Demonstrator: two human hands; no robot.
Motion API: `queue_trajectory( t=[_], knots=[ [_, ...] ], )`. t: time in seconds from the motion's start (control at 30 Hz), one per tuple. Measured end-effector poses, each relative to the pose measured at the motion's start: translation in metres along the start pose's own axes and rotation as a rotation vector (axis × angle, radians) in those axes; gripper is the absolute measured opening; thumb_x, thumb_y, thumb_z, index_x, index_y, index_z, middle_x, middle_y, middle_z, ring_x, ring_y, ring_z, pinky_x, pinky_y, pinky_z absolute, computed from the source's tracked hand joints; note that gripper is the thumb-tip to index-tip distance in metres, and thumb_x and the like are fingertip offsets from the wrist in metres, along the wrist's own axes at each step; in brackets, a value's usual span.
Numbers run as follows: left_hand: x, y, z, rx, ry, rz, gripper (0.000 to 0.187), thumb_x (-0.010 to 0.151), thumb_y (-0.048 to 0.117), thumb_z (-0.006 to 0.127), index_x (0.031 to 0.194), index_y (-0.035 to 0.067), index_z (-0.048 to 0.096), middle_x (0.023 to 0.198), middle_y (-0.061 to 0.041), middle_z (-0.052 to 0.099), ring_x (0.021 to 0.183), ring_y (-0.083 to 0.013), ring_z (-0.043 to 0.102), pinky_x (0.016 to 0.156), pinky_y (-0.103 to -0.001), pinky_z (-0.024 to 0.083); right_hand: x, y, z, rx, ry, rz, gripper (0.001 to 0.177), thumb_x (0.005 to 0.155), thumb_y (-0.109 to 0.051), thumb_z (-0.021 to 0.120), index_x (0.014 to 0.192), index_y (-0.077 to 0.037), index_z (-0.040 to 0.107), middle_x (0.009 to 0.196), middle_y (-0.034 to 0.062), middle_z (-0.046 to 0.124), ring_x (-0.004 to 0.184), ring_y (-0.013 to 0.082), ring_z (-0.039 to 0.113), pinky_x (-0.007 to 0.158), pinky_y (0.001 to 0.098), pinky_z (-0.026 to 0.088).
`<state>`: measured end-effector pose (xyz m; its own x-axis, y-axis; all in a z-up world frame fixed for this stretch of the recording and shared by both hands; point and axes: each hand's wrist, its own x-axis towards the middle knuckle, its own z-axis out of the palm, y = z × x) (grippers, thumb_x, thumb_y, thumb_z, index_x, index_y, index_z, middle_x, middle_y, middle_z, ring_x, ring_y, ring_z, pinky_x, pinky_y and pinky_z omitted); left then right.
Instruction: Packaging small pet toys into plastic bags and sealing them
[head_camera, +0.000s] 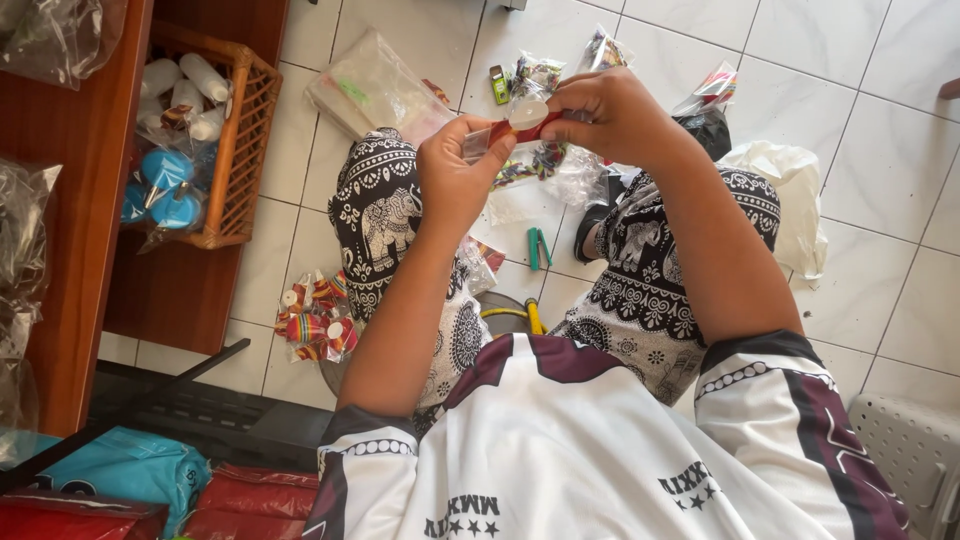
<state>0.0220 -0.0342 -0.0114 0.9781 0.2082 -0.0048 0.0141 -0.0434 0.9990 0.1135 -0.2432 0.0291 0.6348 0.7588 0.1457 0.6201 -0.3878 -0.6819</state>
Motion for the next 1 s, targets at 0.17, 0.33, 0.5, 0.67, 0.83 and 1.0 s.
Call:
queue_trajectory(
  t=[0.17,0.33,0.5,0.67,0.83,1.0],
  knots=[
    [0.001,0.005,-0.006,0.035,-0.041,0.055,0.014,0.082,0.004,0.078,0.095,0.003,0.071,0.079,-0.004,0.074,0.065,-0.0087,0.064,0.06,-0.021,0.054,-0.003,0.002,0.011,0.006,0.056,-0.005,0.018,0.086,-0.001,0.087,0.096,0.006,0.073,0.082,0.0082,0.068,0.058,0.0184,0.052,0.057,0.0294,0.043],
    [0.005,0.002,-0.019,0.178,-0.01,0.083,0.021,0.081,0.0,0.073,0.102,0.001,0.071,0.088,-0.011,0.079,0.074,-0.0159,0.077,0.066,-0.024,0.065,0.001,0.068,0.047,0.62,-0.037,0.314,0.014,0.095,0.004,0.073,0.101,-0.004,0.064,0.085,0.0063,0.07,0.06,0.0045,0.057,0.053,0.0122,0.045],
    [0.007,-0.012,-0.04,0.129,0.191,0.133,0.012,0.076,0.008,0.079,0.086,0.008,0.073,0.067,-0.006,0.071,0.064,-0.0151,0.069,0.063,-0.03,0.057,-0.084,0.333,0.228,0.608,-0.195,0.003,0.025,0.101,-0.015,0.062,0.114,0.006,0.065,0.11,0.0325,0.065,0.106,0.0453,0.062,0.094,0.0523,0.048],
    [0.002,-0.005,-0.057,0.116,0.208,0.063,0.01,0.078,0.006,0.077,0.086,0.003,0.072,0.068,-0.01,0.071,0.061,-0.0195,0.068,0.061,-0.032,0.057,-0.212,0.323,0.426,0.108,-0.327,1.358,0.088,0.078,-0.067,0.08,0.123,0.002,0.047,0.105,0.0253,0.054,0.101,0.0384,0.06,0.087,0.0492,0.049],
    [0.003,-0.005,-0.062,0.125,0.25,-0.013,0.013,0.074,0.005,0.079,0.084,0.006,0.071,0.067,-0.005,0.07,0.062,-0.0129,0.065,0.06,-0.029,0.055,-0.217,0.257,0.453,0.192,-0.161,1.657,0.1,0.079,-0.051,0.087,0.147,-0.009,0.027,0.149,0.0301,0.033,0.134,0.0487,0.051,0.113,0.0567,0.044],
    [0.001,-0.008,-0.062,0.197,0.228,-0.054,0.014,0.071,0.01,0.082,0.081,0.01,0.073,0.064,-0.004,0.07,0.059,-0.0116,0.066,0.058,-0.029,0.056,-0.252,0.353,0.503,0.132,-0.09,1.64,0.074,0.073,-0.034,0.081,0.132,-0.008,0.046,0.132,0.0229,0.055,0.12,0.0451,0.063,0.099,0.057,0.053]
  ],
)
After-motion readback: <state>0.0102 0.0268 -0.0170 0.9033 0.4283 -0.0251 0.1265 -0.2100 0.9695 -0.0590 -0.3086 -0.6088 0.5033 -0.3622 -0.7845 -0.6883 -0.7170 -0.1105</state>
